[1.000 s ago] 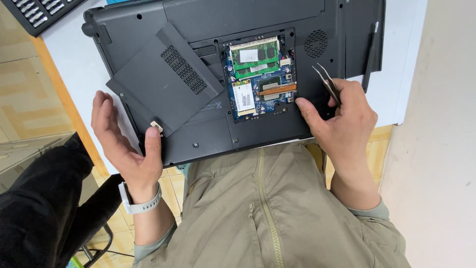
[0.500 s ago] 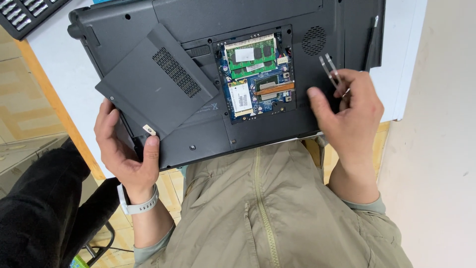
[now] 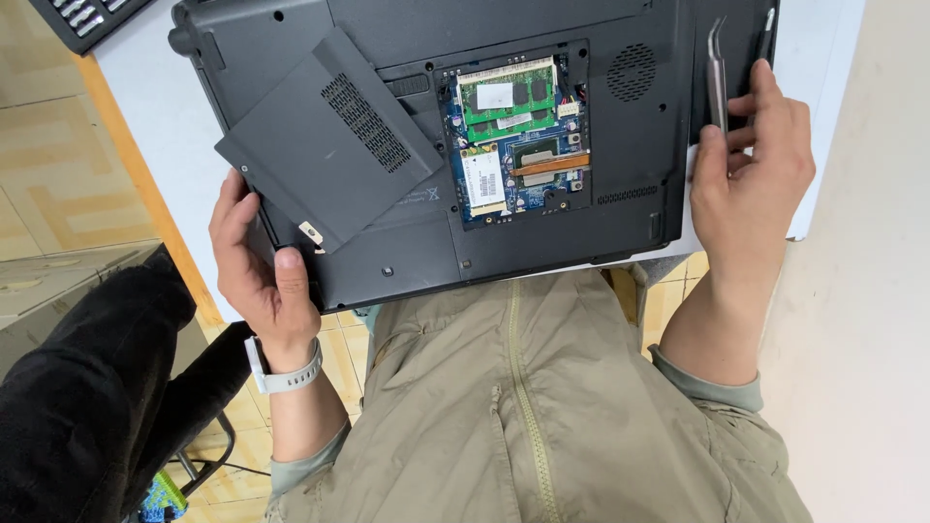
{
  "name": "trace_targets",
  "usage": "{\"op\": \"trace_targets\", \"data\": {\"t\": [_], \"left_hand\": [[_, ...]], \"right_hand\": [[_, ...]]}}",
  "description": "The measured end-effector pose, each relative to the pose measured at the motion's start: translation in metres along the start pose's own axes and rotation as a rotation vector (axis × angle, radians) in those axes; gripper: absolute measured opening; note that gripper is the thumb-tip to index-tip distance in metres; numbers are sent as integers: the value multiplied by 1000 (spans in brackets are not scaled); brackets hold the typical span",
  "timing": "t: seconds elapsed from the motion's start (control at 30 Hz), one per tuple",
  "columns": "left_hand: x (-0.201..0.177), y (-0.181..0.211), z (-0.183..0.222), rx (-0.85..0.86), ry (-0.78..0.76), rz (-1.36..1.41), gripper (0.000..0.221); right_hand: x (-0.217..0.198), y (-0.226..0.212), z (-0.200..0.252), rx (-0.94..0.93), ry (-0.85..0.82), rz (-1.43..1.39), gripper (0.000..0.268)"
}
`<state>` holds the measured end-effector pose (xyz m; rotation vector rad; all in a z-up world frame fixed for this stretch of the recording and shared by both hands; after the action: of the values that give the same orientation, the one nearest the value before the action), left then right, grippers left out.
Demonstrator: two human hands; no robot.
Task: Using tweezers and a small tool to manipulate and clean internal laptop components on a workbench.
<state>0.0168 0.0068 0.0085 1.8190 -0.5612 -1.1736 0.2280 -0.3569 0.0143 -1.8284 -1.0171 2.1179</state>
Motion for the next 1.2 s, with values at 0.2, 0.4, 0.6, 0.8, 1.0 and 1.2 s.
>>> {"op": "trace_targets", "data": {"t": [0.2,0.4,0.6,0.8,1.0,1.2], "left_hand": [[0,2,-1,21,-4,2,51],[1,0,0,26,18,-14,54],[1,-3,1,28,28,-18,52],[1,-4,1,33,34,-37,51],[0,-5,0,30,35,-21,52],[2,-4,-1,33,46,29,49]], "right_hand": [[-14,-10,3,-35,104,-156,27],[-28,35,-6,0,148,111,16],[-10,55,9,137,98,462,24],[-12,38,19,55,125,444,6],[-44,11,31,104,255,-349,11],[-36,12,26,-92,176,-878,31]]}}
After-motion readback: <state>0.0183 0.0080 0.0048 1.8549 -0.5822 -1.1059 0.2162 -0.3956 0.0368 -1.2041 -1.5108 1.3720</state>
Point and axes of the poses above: each hand's wrist, its own z-axis away from the middle knuckle, its own x-axis out of the palm, y = z × x, the point moved 2 cm from there along -z, towards the middle knuckle, and after that the axes turned 8 degrees about -y, right-handed, at the moved point
